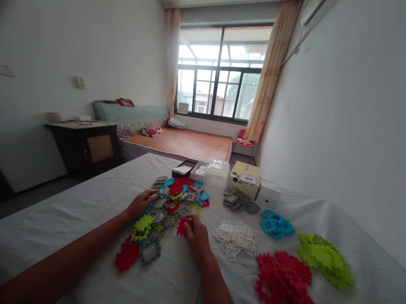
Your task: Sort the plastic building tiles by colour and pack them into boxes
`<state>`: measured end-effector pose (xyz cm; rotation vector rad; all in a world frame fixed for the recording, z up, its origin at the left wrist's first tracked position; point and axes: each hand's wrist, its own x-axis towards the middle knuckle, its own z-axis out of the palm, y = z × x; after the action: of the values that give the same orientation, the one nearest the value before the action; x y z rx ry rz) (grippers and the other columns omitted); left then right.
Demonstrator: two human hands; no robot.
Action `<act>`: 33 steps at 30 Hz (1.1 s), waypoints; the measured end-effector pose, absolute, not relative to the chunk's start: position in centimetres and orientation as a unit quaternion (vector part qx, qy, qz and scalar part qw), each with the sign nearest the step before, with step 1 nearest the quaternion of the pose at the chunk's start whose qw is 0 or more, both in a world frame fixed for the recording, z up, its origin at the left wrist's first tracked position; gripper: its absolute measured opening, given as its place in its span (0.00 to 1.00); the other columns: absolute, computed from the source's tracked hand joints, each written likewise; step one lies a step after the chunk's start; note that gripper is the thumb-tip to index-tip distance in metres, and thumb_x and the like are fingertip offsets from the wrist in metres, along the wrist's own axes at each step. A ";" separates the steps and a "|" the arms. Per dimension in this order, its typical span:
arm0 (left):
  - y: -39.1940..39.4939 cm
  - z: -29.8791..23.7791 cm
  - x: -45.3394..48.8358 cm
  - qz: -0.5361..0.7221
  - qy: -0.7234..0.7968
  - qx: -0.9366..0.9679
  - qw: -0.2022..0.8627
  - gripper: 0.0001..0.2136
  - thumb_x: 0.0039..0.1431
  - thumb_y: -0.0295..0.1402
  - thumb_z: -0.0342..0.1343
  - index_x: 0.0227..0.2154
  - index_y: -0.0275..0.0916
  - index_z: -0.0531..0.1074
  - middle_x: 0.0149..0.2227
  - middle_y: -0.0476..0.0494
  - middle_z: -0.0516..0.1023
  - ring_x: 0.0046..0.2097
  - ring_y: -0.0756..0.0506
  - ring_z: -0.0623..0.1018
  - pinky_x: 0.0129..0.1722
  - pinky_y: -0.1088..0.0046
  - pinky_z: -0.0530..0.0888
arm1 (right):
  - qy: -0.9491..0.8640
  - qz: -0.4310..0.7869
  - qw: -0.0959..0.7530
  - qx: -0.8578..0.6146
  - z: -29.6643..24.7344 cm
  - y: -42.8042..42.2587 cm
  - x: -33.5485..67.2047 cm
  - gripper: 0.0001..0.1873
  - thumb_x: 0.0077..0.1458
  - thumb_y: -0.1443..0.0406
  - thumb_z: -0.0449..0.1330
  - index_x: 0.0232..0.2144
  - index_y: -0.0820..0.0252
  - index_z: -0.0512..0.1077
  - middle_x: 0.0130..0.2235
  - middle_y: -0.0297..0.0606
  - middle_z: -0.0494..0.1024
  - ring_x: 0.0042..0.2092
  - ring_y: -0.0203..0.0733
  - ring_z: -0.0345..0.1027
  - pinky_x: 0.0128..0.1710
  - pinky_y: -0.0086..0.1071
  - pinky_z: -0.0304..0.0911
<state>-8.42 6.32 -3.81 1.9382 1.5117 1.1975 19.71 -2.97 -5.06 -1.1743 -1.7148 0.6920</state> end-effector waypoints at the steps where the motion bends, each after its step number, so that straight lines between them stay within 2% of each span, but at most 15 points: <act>1: 6.4 -3.9 -8.4 0.428 0.545 0.694 0.194 0.22 0.54 0.47 0.48 0.42 0.37 0.72 0.46 0.40 0.75 0.47 0.42 0.74 0.49 0.65 0.71 | -0.696 0.280 0.460 -0.476 -5.2 -2.9 19.7 0.14 0.54 0.59 0.51 0.40 0.59 0.69 0.26 0.32 0.73 0.27 0.36 0.65 0.29 0.27 0.59; 10: 5.6 -4.2 -8.0 0.437 0.561 0.689 0.144 0.19 0.56 0.44 0.46 0.41 0.38 0.74 0.43 0.42 0.77 0.45 0.45 0.76 0.45 0.71 0.71 | -0.693 0.275 0.453 -0.489 -4.6 -3.6 19.7 0.21 0.57 0.52 0.46 0.39 0.59 0.70 0.30 0.37 0.76 0.30 0.39 0.68 0.31 0.29 0.60; 17: 5.9 -4.6 -8.0 0.429 0.560 0.697 0.129 0.18 0.56 0.42 0.47 0.41 0.38 0.75 0.43 0.41 0.77 0.46 0.45 0.75 0.46 0.72 0.70 | -0.707 0.282 0.441 -0.476 -4.7 -4.0 19.7 0.17 0.56 0.53 0.50 0.37 0.59 0.70 0.29 0.36 0.76 0.29 0.38 0.69 0.31 0.29 0.62; 21: 6.3 -4.4 -8.4 0.425 0.576 0.685 0.132 0.19 0.58 0.42 0.43 0.40 0.37 0.75 0.42 0.41 0.78 0.45 0.46 0.75 0.46 0.73 0.70 | -0.715 0.227 0.440 -0.493 -4.5 -4.0 19.4 0.16 0.54 0.55 0.53 0.37 0.57 0.73 0.35 0.39 0.77 0.34 0.40 0.70 0.33 0.31 0.64; 24: 6.6 -4.3 -8.8 0.412 0.577 0.691 0.137 0.19 0.57 0.42 0.42 0.38 0.37 0.75 0.41 0.40 0.78 0.45 0.44 0.76 0.46 0.72 0.69 | -0.708 0.188 0.435 -0.523 -2.9 -4.8 20.1 0.15 0.53 0.56 0.54 0.37 0.56 0.74 0.33 0.38 0.77 0.32 0.39 0.69 0.34 0.32 0.64; 27: 7.1 -4.4 -9.3 0.393 0.579 0.700 0.141 0.19 0.56 0.42 0.43 0.39 0.38 0.75 0.41 0.40 0.79 0.44 0.44 0.76 0.44 0.73 0.69 | -0.674 0.168 0.441 -0.569 -0.4 -6.6 23.5 0.16 0.53 0.57 0.54 0.41 0.56 0.71 0.31 0.36 0.77 0.31 0.39 0.70 0.33 0.31 0.65; 29: 7.3 -4.6 -9.5 0.390 0.575 0.705 0.146 0.19 0.55 0.42 0.43 0.40 0.38 0.75 0.42 0.41 0.78 0.44 0.43 0.76 0.44 0.72 0.70 | -0.629 0.146 0.460 -0.610 0.7 -8.5 27.9 0.18 0.53 0.55 0.52 0.43 0.56 0.70 0.34 0.38 0.77 0.34 0.40 0.71 0.35 0.32 0.65; 33: 7.6 -4.9 -9.9 0.406 0.561 0.702 0.169 0.20 0.54 0.43 0.44 0.40 0.37 0.75 0.41 0.41 0.79 0.42 0.43 0.77 0.42 0.72 0.71 | -0.495 0.026 0.459 -0.737 -0.1 -13.0 38.6 0.20 0.51 0.53 0.51 0.40 0.59 0.71 0.39 0.42 0.78 0.40 0.45 0.71 0.42 0.37 0.65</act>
<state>-9.90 7.64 -4.89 1.9946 1.5937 1.1549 38.59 -13.04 -0.15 -1.8147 -1.2186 0.0636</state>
